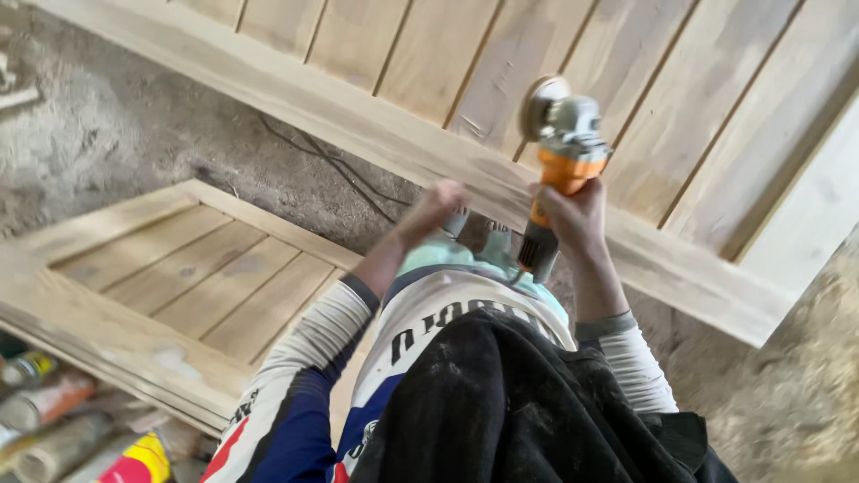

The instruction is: The person uses an angle grinder with a sanding disc to sand the surface and panel grooves of a wooden door.

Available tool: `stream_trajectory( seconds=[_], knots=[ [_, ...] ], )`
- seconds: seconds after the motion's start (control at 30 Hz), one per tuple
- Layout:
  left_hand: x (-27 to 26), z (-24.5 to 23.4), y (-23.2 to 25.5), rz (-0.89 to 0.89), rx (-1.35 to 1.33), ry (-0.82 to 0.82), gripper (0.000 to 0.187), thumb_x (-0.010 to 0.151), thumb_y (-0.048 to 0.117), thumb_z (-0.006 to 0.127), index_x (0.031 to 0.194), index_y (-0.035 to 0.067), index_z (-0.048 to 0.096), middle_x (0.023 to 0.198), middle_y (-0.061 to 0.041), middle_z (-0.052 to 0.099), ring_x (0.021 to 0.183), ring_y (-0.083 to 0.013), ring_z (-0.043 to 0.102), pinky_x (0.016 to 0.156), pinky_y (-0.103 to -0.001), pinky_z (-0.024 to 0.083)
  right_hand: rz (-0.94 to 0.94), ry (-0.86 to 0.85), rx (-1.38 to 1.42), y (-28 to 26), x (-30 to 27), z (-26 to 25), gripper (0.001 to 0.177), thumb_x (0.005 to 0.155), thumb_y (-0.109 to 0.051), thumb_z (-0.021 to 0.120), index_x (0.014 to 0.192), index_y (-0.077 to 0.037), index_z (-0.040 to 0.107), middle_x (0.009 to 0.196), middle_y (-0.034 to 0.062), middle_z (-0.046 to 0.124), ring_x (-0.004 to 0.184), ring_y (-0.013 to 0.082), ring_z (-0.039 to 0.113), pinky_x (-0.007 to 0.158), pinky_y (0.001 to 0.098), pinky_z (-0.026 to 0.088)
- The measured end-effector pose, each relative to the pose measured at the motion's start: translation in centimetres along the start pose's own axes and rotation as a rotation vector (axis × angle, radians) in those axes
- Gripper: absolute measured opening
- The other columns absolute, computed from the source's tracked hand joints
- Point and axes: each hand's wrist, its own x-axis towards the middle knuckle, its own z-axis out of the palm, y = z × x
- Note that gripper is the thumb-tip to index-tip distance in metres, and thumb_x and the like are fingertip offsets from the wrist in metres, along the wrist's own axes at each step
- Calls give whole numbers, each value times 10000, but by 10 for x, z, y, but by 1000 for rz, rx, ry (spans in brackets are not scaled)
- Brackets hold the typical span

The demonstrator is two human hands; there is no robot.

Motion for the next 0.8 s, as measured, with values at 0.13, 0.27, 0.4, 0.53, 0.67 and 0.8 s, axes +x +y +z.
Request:
stream_trajectory(
  seconds=[0.13, 0.27, 0.4, 0.53, 0.67, 0.8],
  knots=[
    [-48, 80, 59, 227, -450, -568, 468, 1031, 483, 561, 1158, 61, 720, 1083, -65, 692, 1038, -172, 624, 932, -302, 497, -15, -79, 437, -23, 19, -18, 299, 870, -135, 695, 1120, -1, 603, 880, 140, 660, 763, 252, 680, 695, 397, 608],
    [-70, 70, 69, -63, 82, -402, 417, 954, 431, 761, 888, 19, 773, 759, -81, 639, 681, -260, 571, 554, -446, 470, 76, -135, 786, -28, 30, -60, 440, 947, -383, 730, 1157, -23, 589, 930, 127, 666, 819, 267, 690, 760, 429, 618],
    [-127, 14, 13, -291, 420, 204, 211, 869, 347, 748, 855, 149, 818, 793, -117, 757, 710, -234, 693, 708, -446, 538, 85, -272, 979, -22, 59, -85, 498, 944, -494, 699, 1188, -75, 583, 1008, 107, 678, 958, 262, 697, 867, 431, 615],
    [-245, -34, -56, -346, 411, 665, 150, 950, 213, 689, 981, 108, 791, 889, -168, 758, 766, -274, 730, 692, -450, 569, 54, -264, 1004, 5, 81, -118, 480, 973, -473, 723, 1210, -84, 572, 1016, 85, 679, 966, 232, 691, 869, 401, 584],
    [-358, -93, -93, -255, 755, 1102, 198, 1016, 208, 708, 849, 111, 751, 903, -132, 706, 856, -356, 655, 793, -498, 546, -76, -366, 1004, 38, 103, -124, 453, 1003, -470, 717, 1236, -106, 583, 993, 69, 690, 899, 189, 682, 869, 351, 577],
    [-406, -132, -116, -227, 638, 1617, 483, 1135, 510, 629, 971, 64, 540, 898, -100, 518, 893, -298, 524, 788, -461, 437, 99, -549, 1166, 53, 97, -122, 548, 996, -439, 672, 1294, -1, 531, 986, 86, 659, 909, 187, 675, 925, 346, 588]
  ],
)
